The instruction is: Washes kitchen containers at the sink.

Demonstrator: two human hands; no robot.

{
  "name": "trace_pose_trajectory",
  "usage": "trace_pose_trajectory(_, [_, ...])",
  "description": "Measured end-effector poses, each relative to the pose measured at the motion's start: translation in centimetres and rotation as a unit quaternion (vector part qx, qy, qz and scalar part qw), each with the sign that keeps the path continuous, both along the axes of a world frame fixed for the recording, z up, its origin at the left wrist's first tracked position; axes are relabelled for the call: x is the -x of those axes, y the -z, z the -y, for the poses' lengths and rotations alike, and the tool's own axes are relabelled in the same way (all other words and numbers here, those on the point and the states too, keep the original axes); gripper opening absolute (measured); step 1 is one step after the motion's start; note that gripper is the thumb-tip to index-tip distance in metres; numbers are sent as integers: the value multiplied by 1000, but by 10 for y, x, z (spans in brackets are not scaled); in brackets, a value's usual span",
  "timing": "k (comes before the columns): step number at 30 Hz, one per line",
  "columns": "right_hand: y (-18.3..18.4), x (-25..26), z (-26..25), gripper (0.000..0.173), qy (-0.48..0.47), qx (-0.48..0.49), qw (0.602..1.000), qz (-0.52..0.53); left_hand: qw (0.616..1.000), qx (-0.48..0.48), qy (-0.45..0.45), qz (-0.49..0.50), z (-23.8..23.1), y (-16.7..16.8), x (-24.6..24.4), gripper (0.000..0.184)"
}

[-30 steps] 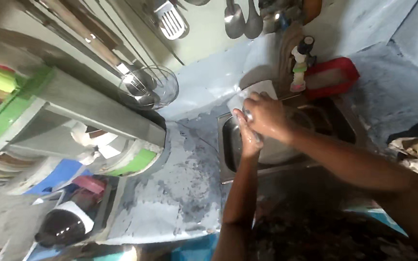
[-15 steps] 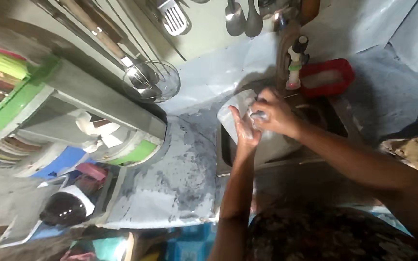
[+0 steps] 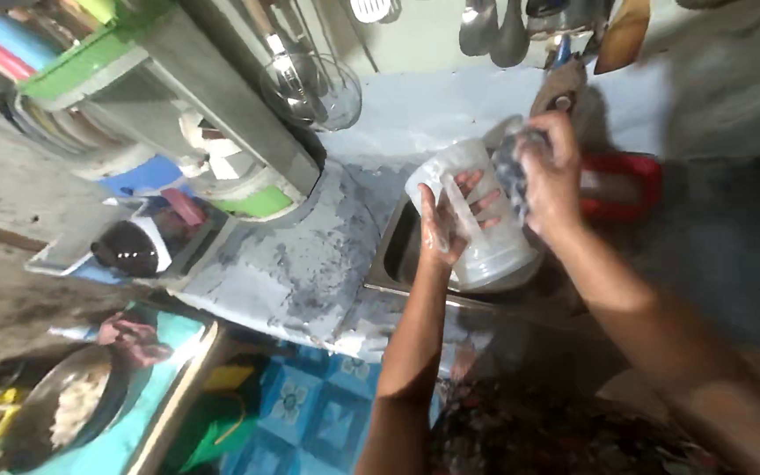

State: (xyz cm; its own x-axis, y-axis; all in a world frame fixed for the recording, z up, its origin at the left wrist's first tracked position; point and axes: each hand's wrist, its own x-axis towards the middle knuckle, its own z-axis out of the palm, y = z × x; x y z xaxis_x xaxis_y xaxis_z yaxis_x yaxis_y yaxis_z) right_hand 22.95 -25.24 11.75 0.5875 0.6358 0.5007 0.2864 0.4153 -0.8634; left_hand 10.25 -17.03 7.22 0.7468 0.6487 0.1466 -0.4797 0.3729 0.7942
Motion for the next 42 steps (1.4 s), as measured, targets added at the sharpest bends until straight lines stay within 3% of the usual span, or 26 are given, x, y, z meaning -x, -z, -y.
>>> trace_pose_trajectory(2, [15,16,2,29,36,91,973,209,995,73,-49,36,10,-5,-7,88])
trace_pose_trajectory(4, [13,25,-11,27,69,188,926,320,996,74,-51,25,19,-3,-13,93])
trace_pose_trajectory(8, [-25,9,-59,30,43,311,894,318,999,13,7,-32,32,3,-15,98])
trace_pose_trajectory(12, [-2,25,-38,24,73,217,895,382,998,28,21,-46,16,14,-6,98])
trace_pose_trajectory(16, [26,23,-23,19,107,214,890,389,998,56,28,-29,3,29,-9,96])
trace_pose_trajectory(18, [46,28,-16,21,113,195,889,398,993,110,-33,18,-23,25,-9,93])
trace_pose_trajectory(20, [75,26,-10,19,97,164,900,392,992,100,-30,74,-59,19,-4,94])
trace_pose_trajectory(23, [107,19,-6,20,95,132,930,329,990,93,-93,53,-81,0,-5,59])
trace_pose_trajectory(24, [107,17,-9,22,114,131,935,309,986,101,-118,52,-87,-6,-8,52])
trace_pose_trajectory(27, [94,16,-28,23,170,144,932,284,978,125,-126,109,-89,0,-26,56])
trace_pose_trajectory(31, [68,15,-60,26,157,178,934,266,964,196,-115,138,-71,15,-52,61])
trace_pose_trajectory(35, [103,10,-41,21,103,215,887,395,970,191,-93,115,-83,25,-44,68])
trace_pose_trajectory(36, [118,8,-40,20,118,180,885,413,976,180,-80,95,-82,27,-43,69])
trace_pose_trajectory(39, [124,7,-43,21,111,133,922,346,984,163,-52,41,-84,33,-36,71])
trace_pose_trajectory(42, [97,-9,-54,25,91,161,958,219,991,135,-6,-17,-91,33,-14,69])
